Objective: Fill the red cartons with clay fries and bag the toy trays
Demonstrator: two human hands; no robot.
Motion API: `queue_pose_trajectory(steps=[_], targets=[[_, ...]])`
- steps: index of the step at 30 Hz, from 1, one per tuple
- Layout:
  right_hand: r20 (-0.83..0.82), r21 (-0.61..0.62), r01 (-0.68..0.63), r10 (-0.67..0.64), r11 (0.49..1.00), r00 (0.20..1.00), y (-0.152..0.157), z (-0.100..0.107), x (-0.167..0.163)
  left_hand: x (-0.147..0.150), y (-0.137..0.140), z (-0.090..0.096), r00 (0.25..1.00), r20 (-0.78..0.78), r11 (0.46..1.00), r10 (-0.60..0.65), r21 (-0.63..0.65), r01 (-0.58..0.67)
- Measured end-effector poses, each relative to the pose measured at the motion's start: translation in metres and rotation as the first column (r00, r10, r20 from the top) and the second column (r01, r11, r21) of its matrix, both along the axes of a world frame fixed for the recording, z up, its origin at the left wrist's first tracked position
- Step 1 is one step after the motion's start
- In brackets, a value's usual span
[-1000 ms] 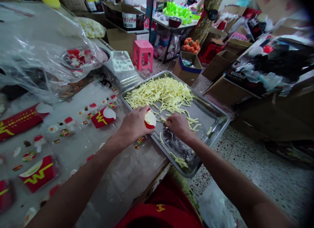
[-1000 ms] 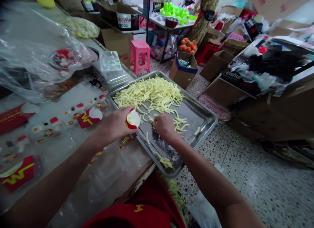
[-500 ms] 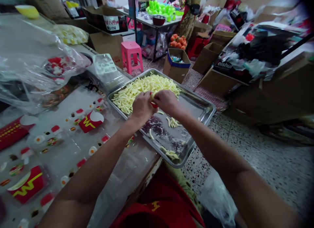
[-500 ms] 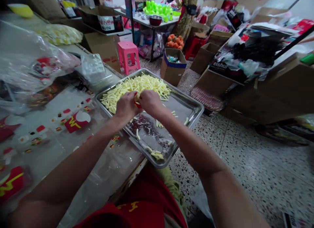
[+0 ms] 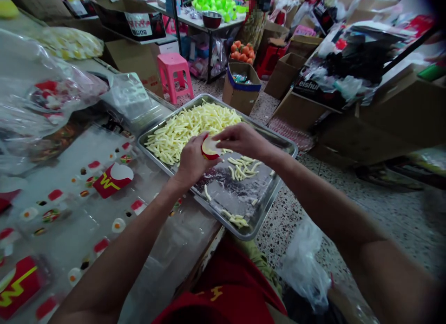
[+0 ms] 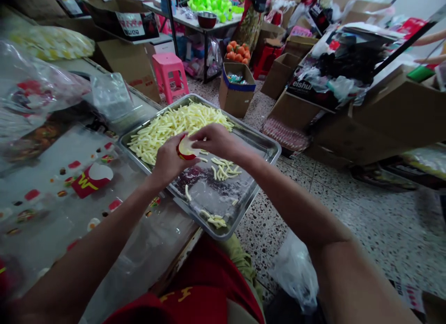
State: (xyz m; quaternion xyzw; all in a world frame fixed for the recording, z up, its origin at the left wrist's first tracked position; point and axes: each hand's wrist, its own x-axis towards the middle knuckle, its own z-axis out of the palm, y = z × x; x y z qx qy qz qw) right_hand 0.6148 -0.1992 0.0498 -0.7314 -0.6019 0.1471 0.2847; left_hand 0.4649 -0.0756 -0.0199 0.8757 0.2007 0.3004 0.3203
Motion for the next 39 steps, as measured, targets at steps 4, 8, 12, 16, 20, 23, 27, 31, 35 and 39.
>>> queue_pose_trajectory(steps=[4, 8, 12, 16, 20, 23, 27, 31, 35, 39], targets=[[0.325, -0.136, -0.21, 0.244, 0.968, 0.914, -0.043, -0.017, 0.023, -0.014, 0.013, -0.01, 0.998, -0.053, 0.995, 0.022, -0.097, -0.027], [0.511, -0.383, -0.415, 0.563, 0.825, 0.65, -0.053, -0.035, 0.027, -0.025, 0.01, -0.01, 0.996, -0.071, 0.995, -0.046, -0.09, 0.04], [0.51, -0.435, -0.426, 0.607, 0.793, 0.61, -0.042, -0.044, 0.028, -0.034, -0.002, -0.007, 0.984, -0.109, 0.99, -0.142, -0.039, 0.139], [0.493, -0.374, -0.318, 0.477, 0.871, 0.727, -0.038, -0.055, 0.027, -0.043, -0.004, -0.005, 0.967, -0.153, 0.979, -0.204, -0.017, 0.204], [0.379, -0.206, -0.107, 0.18, 0.973, 0.908, -0.04, -0.064, 0.013, -0.051, -0.002, -0.003, 0.972, -0.158, 0.985, -0.171, 0.007, 0.174], [0.04, -0.012, 0.153, -0.153, 0.988, 0.987, -0.032, -0.061, -0.009, -0.053, -0.01, -0.003, 0.976, -0.2, 0.991, -0.09, 0.084, 0.109], [-0.141, 0.013, 0.339, -0.334, 0.941, 0.932, -0.008, -0.047, -0.051, -0.05, -0.027, -0.005, 0.984, -0.168, 0.987, 0.059, 0.156, -0.033], [0.085, 0.003, 0.227, -0.226, 0.974, 0.97, 0.009, -0.033, -0.091, -0.056, -0.036, -0.005, 0.967, -0.116, 0.96, 0.227, 0.197, -0.202], [-0.053, 0.009, -0.094, 0.094, 0.996, 0.994, 0.018, -0.029, -0.116, -0.086, -0.033, -0.002, 0.943, -0.143, 0.944, 0.299, 0.187, -0.271], [-0.263, 0.0, -0.12, 0.116, 0.993, 0.958, 0.047, -0.041, -0.144, -0.135, -0.023, -0.006, 0.941, -0.105, 0.941, 0.321, 0.15, -0.304]])
